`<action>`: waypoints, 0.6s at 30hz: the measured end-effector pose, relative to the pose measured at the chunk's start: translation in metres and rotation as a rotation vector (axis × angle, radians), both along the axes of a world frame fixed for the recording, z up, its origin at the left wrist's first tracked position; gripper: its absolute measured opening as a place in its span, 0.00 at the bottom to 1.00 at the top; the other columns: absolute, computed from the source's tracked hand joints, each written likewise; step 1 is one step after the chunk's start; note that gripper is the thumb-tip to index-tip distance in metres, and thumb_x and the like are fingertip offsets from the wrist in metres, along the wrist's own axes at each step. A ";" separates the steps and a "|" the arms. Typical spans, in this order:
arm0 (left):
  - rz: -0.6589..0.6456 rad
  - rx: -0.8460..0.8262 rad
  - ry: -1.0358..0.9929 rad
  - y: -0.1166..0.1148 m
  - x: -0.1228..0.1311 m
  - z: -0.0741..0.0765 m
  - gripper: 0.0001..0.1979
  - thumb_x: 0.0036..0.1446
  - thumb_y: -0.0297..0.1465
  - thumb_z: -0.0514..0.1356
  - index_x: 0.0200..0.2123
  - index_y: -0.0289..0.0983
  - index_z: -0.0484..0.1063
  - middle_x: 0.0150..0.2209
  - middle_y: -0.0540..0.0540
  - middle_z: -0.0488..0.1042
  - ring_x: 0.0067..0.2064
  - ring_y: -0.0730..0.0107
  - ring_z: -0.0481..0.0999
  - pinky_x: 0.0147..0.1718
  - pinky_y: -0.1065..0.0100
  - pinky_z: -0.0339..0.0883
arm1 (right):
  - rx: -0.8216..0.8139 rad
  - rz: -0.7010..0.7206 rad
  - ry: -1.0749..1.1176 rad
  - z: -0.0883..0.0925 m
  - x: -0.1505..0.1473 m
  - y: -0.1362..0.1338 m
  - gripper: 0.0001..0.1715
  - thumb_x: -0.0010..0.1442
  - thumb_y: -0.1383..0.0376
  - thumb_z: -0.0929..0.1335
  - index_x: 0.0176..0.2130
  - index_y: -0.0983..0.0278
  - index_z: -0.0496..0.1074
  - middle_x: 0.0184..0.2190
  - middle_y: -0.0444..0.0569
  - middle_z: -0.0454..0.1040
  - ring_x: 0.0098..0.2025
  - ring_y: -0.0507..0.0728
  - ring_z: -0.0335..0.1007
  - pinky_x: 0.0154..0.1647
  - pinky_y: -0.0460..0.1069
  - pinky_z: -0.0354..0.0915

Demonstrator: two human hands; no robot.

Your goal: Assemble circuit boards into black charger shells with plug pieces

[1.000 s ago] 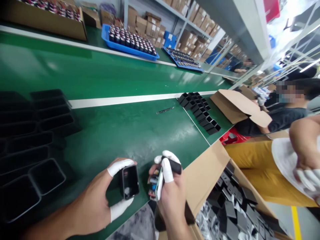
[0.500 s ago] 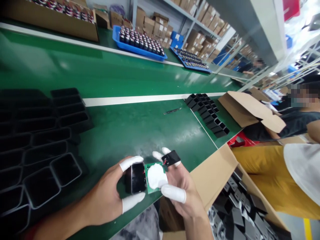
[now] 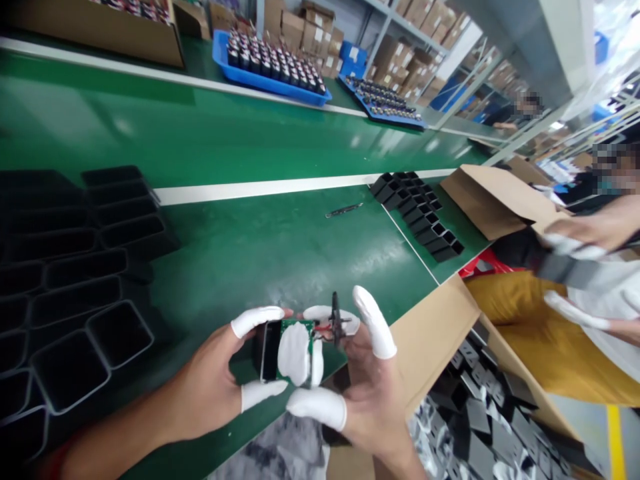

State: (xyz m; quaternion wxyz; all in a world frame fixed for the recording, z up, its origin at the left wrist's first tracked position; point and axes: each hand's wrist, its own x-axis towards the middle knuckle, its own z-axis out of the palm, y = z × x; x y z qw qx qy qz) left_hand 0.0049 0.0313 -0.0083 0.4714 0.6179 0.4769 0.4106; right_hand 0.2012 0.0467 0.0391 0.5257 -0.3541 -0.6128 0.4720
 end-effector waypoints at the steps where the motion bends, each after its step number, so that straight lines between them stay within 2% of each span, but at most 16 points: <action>1: 0.006 0.015 -0.014 0.000 0.000 -0.001 0.34 0.50 0.28 0.70 0.59 0.48 0.63 0.59 0.45 0.71 0.59 0.55 0.74 0.59 0.52 0.69 | 0.023 0.012 -0.005 0.000 -0.002 -0.001 0.55 0.49 0.68 0.81 0.68 0.52 0.57 0.51 0.56 0.79 0.51 0.67 0.79 0.47 0.63 0.79; 6: 0.017 -0.007 -0.071 0.002 0.002 -0.003 0.32 0.50 0.28 0.70 0.58 0.48 0.66 0.59 0.45 0.72 0.57 0.54 0.76 0.57 0.51 0.72 | 0.055 0.037 -0.003 -0.007 -0.006 -0.005 0.56 0.50 0.72 0.80 0.68 0.51 0.56 0.56 0.57 0.77 0.55 0.68 0.76 0.50 0.63 0.78; 12: 0.029 -0.022 -0.079 0.000 0.001 -0.008 0.35 0.49 0.27 0.71 0.59 0.46 0.66 0.60 0.44 0.72 0.58 0.51 0.76 0.53 0.54 0.77 | 0.079 0.048 -0.034 -0.012 -0.003 -0.010 0.56 0.51 0.78 0.78 0.69 0.53 0.56 0.62 0.52 0.71 0.60 0.63 0.72 0.56 0.55 0.74; 18: 0.042 -0.041 -0.059 -0.001 0.001 -0.004 0.33 0.48 0.26 0.70 0.58 0.46 0.67 0.58 0.47 0.74 0.54 0.55 0.79 0.50 0.59 0.79 | 0.107 0.069 -0.107 -0.016 0.001 -0.009 0.55 0.54 0.74 0.78 0.70 0.52 0.54 0.62 0.55 0.70 0.60 0.66 0.71 0.58 0.62 0.71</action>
